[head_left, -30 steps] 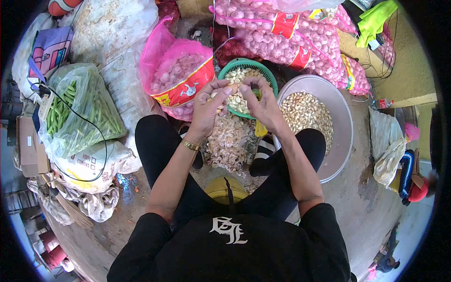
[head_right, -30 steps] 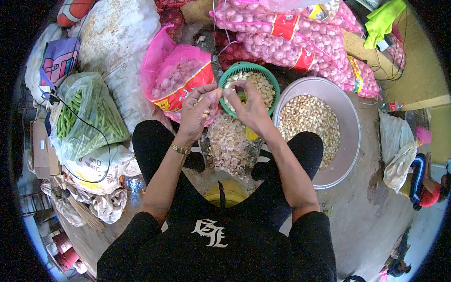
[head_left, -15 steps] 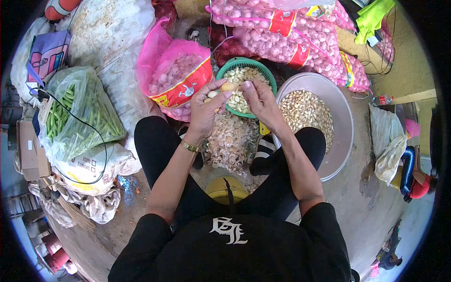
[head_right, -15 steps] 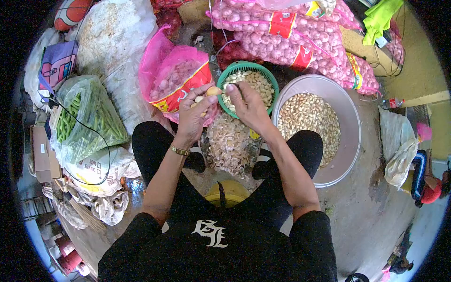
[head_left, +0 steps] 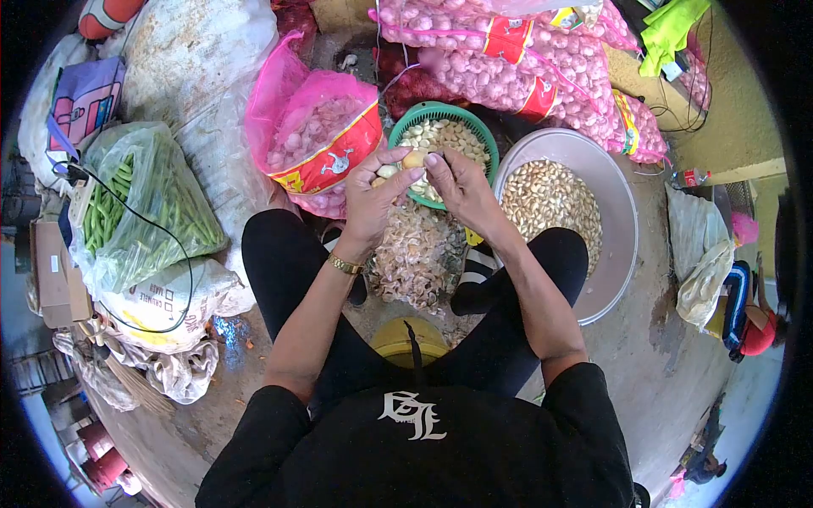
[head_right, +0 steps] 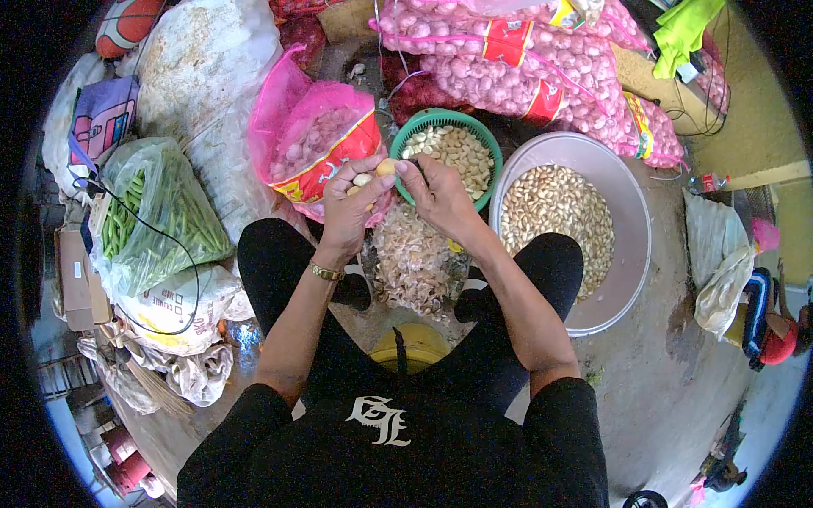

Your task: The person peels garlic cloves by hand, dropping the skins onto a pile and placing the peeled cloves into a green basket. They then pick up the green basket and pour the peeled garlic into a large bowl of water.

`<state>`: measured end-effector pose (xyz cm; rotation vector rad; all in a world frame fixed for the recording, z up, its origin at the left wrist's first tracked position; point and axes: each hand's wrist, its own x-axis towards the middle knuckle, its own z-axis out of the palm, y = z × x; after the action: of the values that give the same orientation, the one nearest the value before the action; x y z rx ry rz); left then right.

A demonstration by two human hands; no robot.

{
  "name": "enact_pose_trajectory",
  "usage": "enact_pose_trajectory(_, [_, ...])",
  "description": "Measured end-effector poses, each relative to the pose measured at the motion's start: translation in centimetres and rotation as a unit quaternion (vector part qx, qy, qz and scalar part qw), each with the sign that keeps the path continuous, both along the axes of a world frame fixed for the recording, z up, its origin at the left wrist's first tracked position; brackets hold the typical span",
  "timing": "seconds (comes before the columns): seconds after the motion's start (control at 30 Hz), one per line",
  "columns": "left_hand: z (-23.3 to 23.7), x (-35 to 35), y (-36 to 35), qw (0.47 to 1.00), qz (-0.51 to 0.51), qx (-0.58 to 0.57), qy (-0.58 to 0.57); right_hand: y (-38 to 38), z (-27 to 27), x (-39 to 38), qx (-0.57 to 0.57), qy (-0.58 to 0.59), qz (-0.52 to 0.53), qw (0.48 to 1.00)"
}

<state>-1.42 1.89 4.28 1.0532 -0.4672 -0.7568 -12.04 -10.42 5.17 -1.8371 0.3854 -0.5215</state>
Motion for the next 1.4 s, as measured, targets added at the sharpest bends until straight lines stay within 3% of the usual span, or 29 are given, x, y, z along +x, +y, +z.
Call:
enact_pose_trajectory(0.1, [0.0,0.0,0.1,1.000,-0.005,-0.006,-0.021,0.1,-0.1,0.1,0.014,-0.021,-0.006,1.000])
enact_pose_trajectory(0.17, [0.6,0.0,0.2,0.991,-0.043,-0.029,0.122,-0.1,0.6,-0.1,0.001,-0.009,0.005,1.000])
enact_pose_trajectory(0.27, [1.5,0.2,0.3,0.978,-0.093,0.016,0.186,-0.5,1.3,-0.5,-0.057,0.007,0.025,0.998])
enact_pose_trajectory(0.4, [1.5,1.2,0.6,0.979,-0.150,0.047,0.131,-0.9,2.1,-0.6,-0.138,0.008,0.028,0.990])
enact_pose_trajectory(0.47, [1.6,1.3,0.8,0.986,-0.116,0.101,0.062,-0.9,1.1,-0.5,-0.122,-0.005,0.019,0.992])
enact_pose_trajectory(0.53, [0.4,1.0,0.8,0.994,-0.082,0.065,0.027,-0.7,1.0,-0.3,-0.107,-0.020,0.012,0.994])
enact_pose_trajectory(0.6, [0.0,0.9,0.6,0.998,-0.048,0.031,-0.007,-0.2,1.6,-0.6,0.195,0.058,0.044,0.978])
enact_pose_trajectory(0.63, [0.0,0.7,0.5,0.996,-0.014,0.030,-0.081,-0.1,2.2,-0.8,0.195,0.058,0.044,0.978])
enact_pose_trajectory(0.67, [0.0,0.7,0.5,0.987,0.020,0.029,-0.154,0.0,3.0,-0.9,0.266,0.091,0.049,0.958])
enact_pose_trajectory(0.7, [-0.3,0.8,0.5,0.988,0.020,0.029,-0.154,0.1,3.3,-0.9,0.335,0.123,0.055,0.933])
enact_pose_trajectory(0.77, [-1.1,1.0,0.5,0.969,0.015,0.013,-0.247,0.0,2.9,-1.0,0.338,0.119,0.064,0.931])
enact_pose_trajectory(0.9, [-0.4,0.9,0.5,0.950,0.036,0.012,-0.308,0.0,3.0,-1.1,0.363,0.116,0.081,0.921])
enact_pose_trajectory(0.97, [0.4,0.6,0.6,0.911,0.080,0.011,-0.406,0.1,3.1,-1.0,0.377,0.123,0.081,0.914])
enact_pose_trajectory(1.3, [1.0,0.1,0.6,0.883,0.095,0.008,-0.459,-0.4,3.5,-1.0,0.539,0.108,0.149,0.822])
enact_pose_trajectory(1.4, [1.4,0.1,0.7,0.851,0.097,0.031,-0.516,-0.1,4.0,-0.9,0.531,0.106,0.132,0.830])
